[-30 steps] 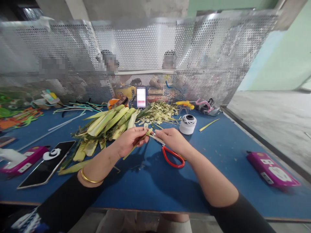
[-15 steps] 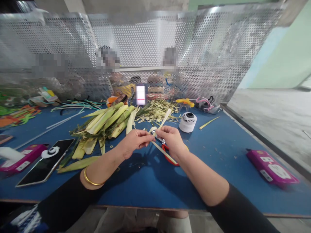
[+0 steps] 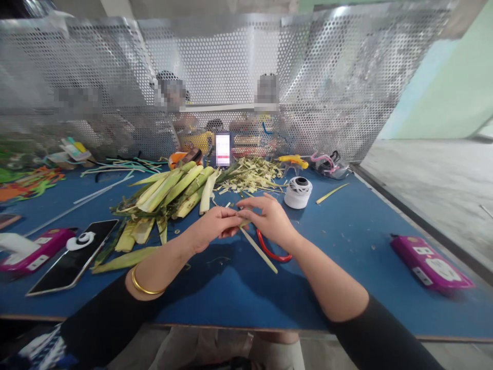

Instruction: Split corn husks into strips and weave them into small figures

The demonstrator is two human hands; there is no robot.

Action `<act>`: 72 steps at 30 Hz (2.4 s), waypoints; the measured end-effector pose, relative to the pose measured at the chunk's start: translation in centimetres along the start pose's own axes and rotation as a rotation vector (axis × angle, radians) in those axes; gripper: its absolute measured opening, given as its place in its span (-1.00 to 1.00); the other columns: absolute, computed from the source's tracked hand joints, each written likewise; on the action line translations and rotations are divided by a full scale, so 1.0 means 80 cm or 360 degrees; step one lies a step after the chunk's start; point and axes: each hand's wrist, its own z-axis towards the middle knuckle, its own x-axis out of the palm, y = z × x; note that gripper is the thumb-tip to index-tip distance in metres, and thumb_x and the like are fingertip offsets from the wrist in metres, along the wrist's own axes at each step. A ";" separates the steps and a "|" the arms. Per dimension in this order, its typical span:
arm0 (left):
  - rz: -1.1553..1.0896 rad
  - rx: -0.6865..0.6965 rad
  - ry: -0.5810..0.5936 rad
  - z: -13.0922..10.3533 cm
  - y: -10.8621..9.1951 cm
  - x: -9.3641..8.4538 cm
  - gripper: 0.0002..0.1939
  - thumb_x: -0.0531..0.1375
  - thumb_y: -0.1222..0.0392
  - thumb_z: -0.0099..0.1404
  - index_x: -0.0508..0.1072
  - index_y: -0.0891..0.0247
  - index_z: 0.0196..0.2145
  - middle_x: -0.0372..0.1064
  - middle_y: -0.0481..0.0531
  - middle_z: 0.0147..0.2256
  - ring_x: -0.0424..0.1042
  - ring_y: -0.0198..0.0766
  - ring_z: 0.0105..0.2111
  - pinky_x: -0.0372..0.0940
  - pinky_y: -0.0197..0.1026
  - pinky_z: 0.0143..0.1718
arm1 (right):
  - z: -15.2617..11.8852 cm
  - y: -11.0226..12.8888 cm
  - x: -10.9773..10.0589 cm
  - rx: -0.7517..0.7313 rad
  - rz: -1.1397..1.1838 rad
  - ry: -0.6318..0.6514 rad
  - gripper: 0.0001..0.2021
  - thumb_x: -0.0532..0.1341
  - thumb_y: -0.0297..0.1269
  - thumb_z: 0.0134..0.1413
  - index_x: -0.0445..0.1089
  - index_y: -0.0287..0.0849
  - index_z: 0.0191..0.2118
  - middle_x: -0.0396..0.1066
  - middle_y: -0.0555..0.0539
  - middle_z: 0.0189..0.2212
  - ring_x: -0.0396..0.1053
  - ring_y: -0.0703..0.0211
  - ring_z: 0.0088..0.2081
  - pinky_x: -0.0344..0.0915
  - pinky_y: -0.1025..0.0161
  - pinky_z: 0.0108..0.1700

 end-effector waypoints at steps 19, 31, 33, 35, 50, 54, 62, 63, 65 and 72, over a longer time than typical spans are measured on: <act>0.0104 -0.0058 0.0148 0.000 0.003 -0.005 -0.73 0.27 0.04 0.10 0.56 0.31 -0.55 0.27 -0.06 -0.71 0.11 -0.44 -0.68 -0.02 -0.34 -0.62 | -0.011 0.007 0.018 -0.0330 -0.0449 -0.0247 -0.76 0.07 -0.35 0.22 0.36 -0.09 -0.47 0.42 -0.04 -0.48 0.34 0.12 -0.36 0.20 0.02 0.11; -0.0638 -0.0078 0.0000 0.012 0.003 -0.015 -0.80 0.23 0.26 0.17 0.60 0.36 -0.27 0.54 0.13 -0.37 0.45 -0.34 -0.45 0.30 -0.32 -0.40 | -0.010 0.017 -0.002 -0.0114 -0.0437 -0.0633 -0.74 0.09 -0.20 0.25 0.42 -0.11 -0.42 0.48 -0.08 -0.44 0.39 0.11 -0.34 0.24 0.14 -0.16; -0.0719 -0.0010 -0.0074 0.012 0.002 -0.015 -0.81 0.28 0.30 0.12 0.59 0.35 -0.27 0.56 0.13 -0.32 0.49 -0.31 -0.36 0.34 -0.30 -0.27 | -0.014 0.023 0.006 -0.0064 -0.0359 -0.0489 -0.67 0.09 -0.15 0.24 0.37 -0.12 -0.52 0.42 -0.06 -0.53 0.33 0.16 -0.43 0.21 0.20 -0.28; -0.0784 0.0057 -0.0153 0.013 0.003 -0.012 -0.84 0.30 0.32 0.09 0.59 0.36 -0.31 0.56 0.12 -0.32 0.50 -0.31 -0.32 0.33 -0.31 -0.22 | -0.019 0.025 0.019 0.0077 -0.0253 -0.0230 -0.65 0.12 -0.10 0.20 0.36 -0.13 -0.56 0.38 -0.04 -0.58 0.29 0.19 -0.50 0.15 0.23 -0.40; -0.0800 0.0098 -0.0254 0.015 0.012 0.000 -0.84 0.36 0.26 0.01 0.57 0.38 -0.41 0.53 0.10 -0.39 0.45 -0.32 -0.43 0.31 -0.32 -0.38 | -0.025 0.027 0.037 0.0141 0.0025 0.0243 -0.66 0.07 -0.25 0.19 0.18 -0.14 -0.61 0.18 0.06 -0.69 0.11 0.31 -0.61 0.00 0.31 -0.52; -0.0865 0.0120 -0.0338 0.014 0.007 -0.008 -0.90 0.31 0.27 0.08 0.54 0.33 -0.39 0.47 0.02 -0.47 0.43 -0.34 -0.45 0.35 -0.27 -0.33 | -0.020 0.024 0.020 -0.0046 -0.0405 -0.0314 -0.70 0.06 -0.17 0.26 0.35 -0.15 -0.45 0.33 -0.06 -0.49 0.26 0.17 -0.42 0.13 0.25 -0.36; -0.0536 0.0148 -0.0425 0.013 0.007 -0.004 -0.83 0.31 0.25 0.11 0.41 0.33 -0.54 0.31 -0.10 -0.62 0.24 -0.46 -0.66 0.22 -0.35 -0.57 | -0.014 0.012 0.018 0.0062 -0.0353 0.0072 -0.67 0.05 -0.20 0.26 0.26 -0.15 -0.54 0.31 0.01 -0.60 0.21 0.25 -0.52 0.06 0.29 -0.42; -0.0492 0.0152 -0.0445 0.014 0.008 -0.003 -0.84 0.30 0.26 0.12 0.42 0.33 -0.54 0.30 -0.10 -0.63 0.24 -0.46 -0.67 0.20 -0.35 -0.59 | -0.015 0.015 0.018 0.0071 -0.0311 0.0067 -0.66 0.05 -0.21 0.25 0.25 -0.15 -0.56 0.29 0.02 -0.62 0.19 0.27 -0.54 0.04 0.30 -0.43; -0.0439 0.0155 -0.0468 0.015 0.009 -0.003 -0.86 0.28 0.28 0.14 0.43 0.34 -0.53 0.30 -0.09 -0.63 0.24 -0.45 -0.67 0.19 -0.35 -0.60 | -0.018 0.022 0.017 0.0058 -0.0244 0.0038 -0.67 0.07 -0.21 0.23 0.24 -0.16 -0.57 0.27 0.03 -0.64 0.18 0.28 -0.55 0.04 0.32 -0.45; -0.0530 0.0015 -0.0445 0.021 0.012 -0.012 -0.85 0.30 0.24 0.13 0.45 0.34 -0.52 0.34 -0.07 -0.61 0.24 -0.45 -0.67 0.19 -0.34 -0.59 | -0.018 0.026 0.016 0.0275 -0.0022 0.0149 -0.64 0.07 -0.14 0.20 0.32 -0.16 -0.56 0.28 0.05 -0.67 0.18 0.28 -0.56 0.06 0.31 -0.45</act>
